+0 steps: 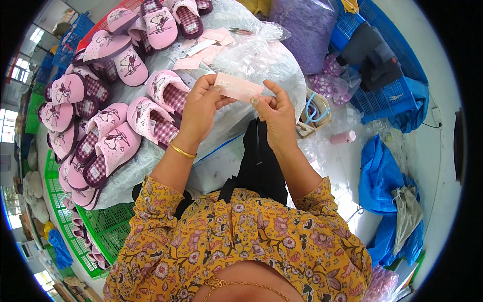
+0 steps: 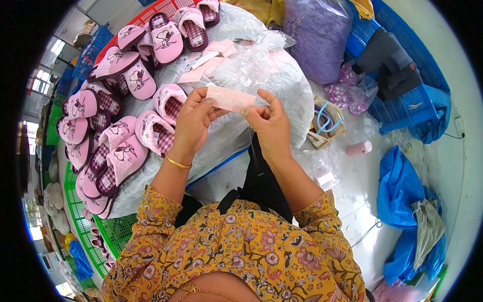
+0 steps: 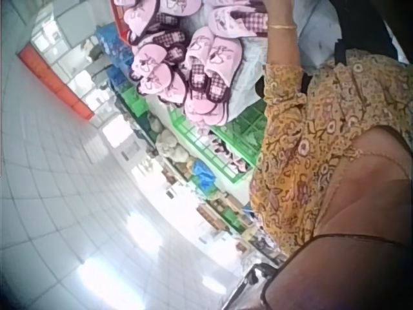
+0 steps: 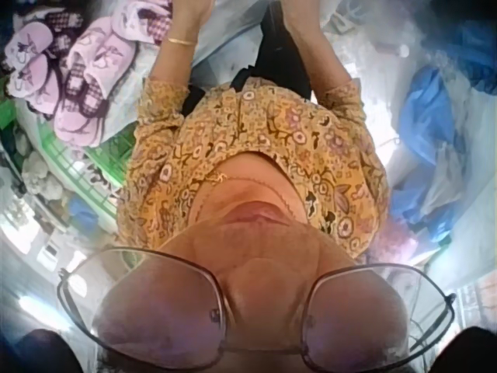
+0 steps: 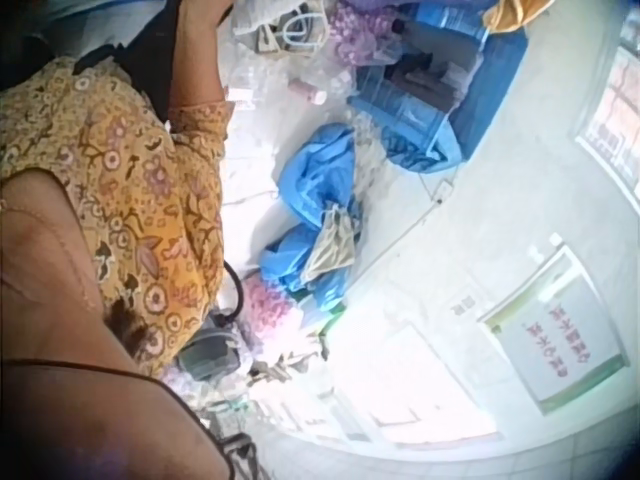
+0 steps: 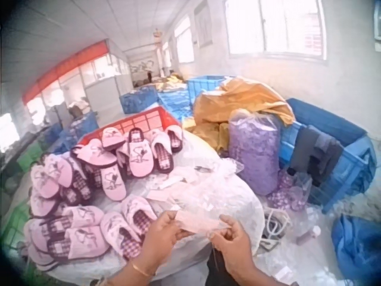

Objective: The person sits on the floor and repeatedly picks up pairs of pink slippers, attaches small paper tags to them, and places them into a red basket. The process is repeated for multiple pairs throughout the clip.

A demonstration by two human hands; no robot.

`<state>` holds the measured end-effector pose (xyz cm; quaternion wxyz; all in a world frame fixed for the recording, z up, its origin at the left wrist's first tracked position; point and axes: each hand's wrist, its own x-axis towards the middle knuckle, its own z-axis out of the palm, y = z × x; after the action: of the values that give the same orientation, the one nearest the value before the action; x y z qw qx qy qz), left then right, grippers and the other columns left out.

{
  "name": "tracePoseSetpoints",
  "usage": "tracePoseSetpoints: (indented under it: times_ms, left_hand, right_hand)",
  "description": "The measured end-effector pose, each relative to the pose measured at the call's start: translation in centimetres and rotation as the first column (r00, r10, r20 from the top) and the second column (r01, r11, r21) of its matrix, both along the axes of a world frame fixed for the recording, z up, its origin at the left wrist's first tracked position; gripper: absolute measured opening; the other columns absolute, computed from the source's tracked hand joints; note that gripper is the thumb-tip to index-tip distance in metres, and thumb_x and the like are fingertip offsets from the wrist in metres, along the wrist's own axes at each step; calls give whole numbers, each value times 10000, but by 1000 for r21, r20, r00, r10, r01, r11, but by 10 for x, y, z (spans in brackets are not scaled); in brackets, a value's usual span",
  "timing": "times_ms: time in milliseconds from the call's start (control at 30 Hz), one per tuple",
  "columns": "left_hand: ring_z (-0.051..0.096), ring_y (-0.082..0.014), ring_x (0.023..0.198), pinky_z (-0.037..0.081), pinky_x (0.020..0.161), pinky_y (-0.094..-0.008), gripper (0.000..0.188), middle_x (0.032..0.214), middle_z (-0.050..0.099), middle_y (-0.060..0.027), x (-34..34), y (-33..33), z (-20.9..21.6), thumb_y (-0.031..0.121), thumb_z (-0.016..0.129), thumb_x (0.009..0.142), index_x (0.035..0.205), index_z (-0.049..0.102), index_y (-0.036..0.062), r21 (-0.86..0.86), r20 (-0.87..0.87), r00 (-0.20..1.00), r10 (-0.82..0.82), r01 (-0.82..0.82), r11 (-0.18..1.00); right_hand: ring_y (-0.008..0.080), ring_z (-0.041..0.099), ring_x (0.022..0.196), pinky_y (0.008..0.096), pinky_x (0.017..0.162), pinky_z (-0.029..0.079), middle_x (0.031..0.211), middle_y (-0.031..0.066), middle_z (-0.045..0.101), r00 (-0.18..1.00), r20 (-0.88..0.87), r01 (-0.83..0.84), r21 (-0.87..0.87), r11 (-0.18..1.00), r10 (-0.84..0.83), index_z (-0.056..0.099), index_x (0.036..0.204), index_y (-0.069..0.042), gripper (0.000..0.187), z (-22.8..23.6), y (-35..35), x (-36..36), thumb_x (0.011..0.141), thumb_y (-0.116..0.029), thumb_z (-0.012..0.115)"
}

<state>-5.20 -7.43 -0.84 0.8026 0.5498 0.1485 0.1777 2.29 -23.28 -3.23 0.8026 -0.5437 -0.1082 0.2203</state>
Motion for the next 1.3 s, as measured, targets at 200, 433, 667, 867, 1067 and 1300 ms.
tracePoseSetpoints:
  times_ms: [200, 433, 667, 867, 1067, 1300]
  left_hand:
    - [642, -248, 1057, 536, 945, -409, 234, 1159, 608, -153, -6, -2, -6, 44, 419, 991, 1209, 473, -21, -47, 56, 998, 31, -28, 998]
    - [645, -241, 1052, 538, 939, -401, 209, 1143, 614, -145, -7, -7, -6, 46, 421, 994, 1183, 487, -14, -36, 52, 999, 17, -15, 999]
    - [639, -231, 1047, 525, 948, -381, 210, 1136, 611, -134, -9, -13, -7, 53, 421, 995, 1183, 488, -13, -37, 40, 999, 25, -24, 999]
    - [579, -120, 1014, 486, 951, -310, 187, 1057, 592, -11, -32, -2, -21, 143, 544, 986, 1137, 563, 33, 91, -26, 999, -21, 23, 996]
    - [602, -135, 937, 488, 854, -289, 284, 1031, 662, -63, -36, 13, 6, 248, 519, 1005, 1059, 641, -3, -1, -90, 881, -465, 467, 884]
    - [562, -77, 817, 466, 745, -245, 206, 898, 643, 0, -40, -4, 4, 220, 600, 970, 1046, 660, 37, 555, -338, 865, -372, 502, 663]
  right_hand:
    - [43, 500, 687, 188, 595, 389, 849, 2, 621, 987, -123, -96, 59, 994, 103, 600, 1170, 40, 350, -13, -5, 7, 854, -53, 718]
    - [46, 488, 663, 186, 579, 375, 839, -2, 622, 985, -139, -91, 58, 994, 98, 666, 1058, 21, 216, -14, -10, 9, 854, -38, 704]
    - [50, 469, 640, 190, 560, 366, 802, -23, 600, 974, -188, -112, 73, 991, 124, 674, 1061, 8, 212, -18, -15, 9, 861, -58, 699]
    - [45, 446, 599, 203, 520, 346, 732, -57, 547, 962, -243, -132, -25, 991, 122, 680, 974, -51, 126, -28, -11, 5, 866, -111, 707]
    - [64, 582, 745, 202, 666, 469, 855, 9, 663, 975, 9, -220, -77, 972, 221, 671, 936, -4, 107, -20, -30, 2, 849, -36, 724]
    - [58, 608, 783, 221, 722, 505, 865, 8, 685, 891, 167, -380, -235, 895, 422, 677, 920, -3, 103, -7, -32, -17, 846, -39, 738]
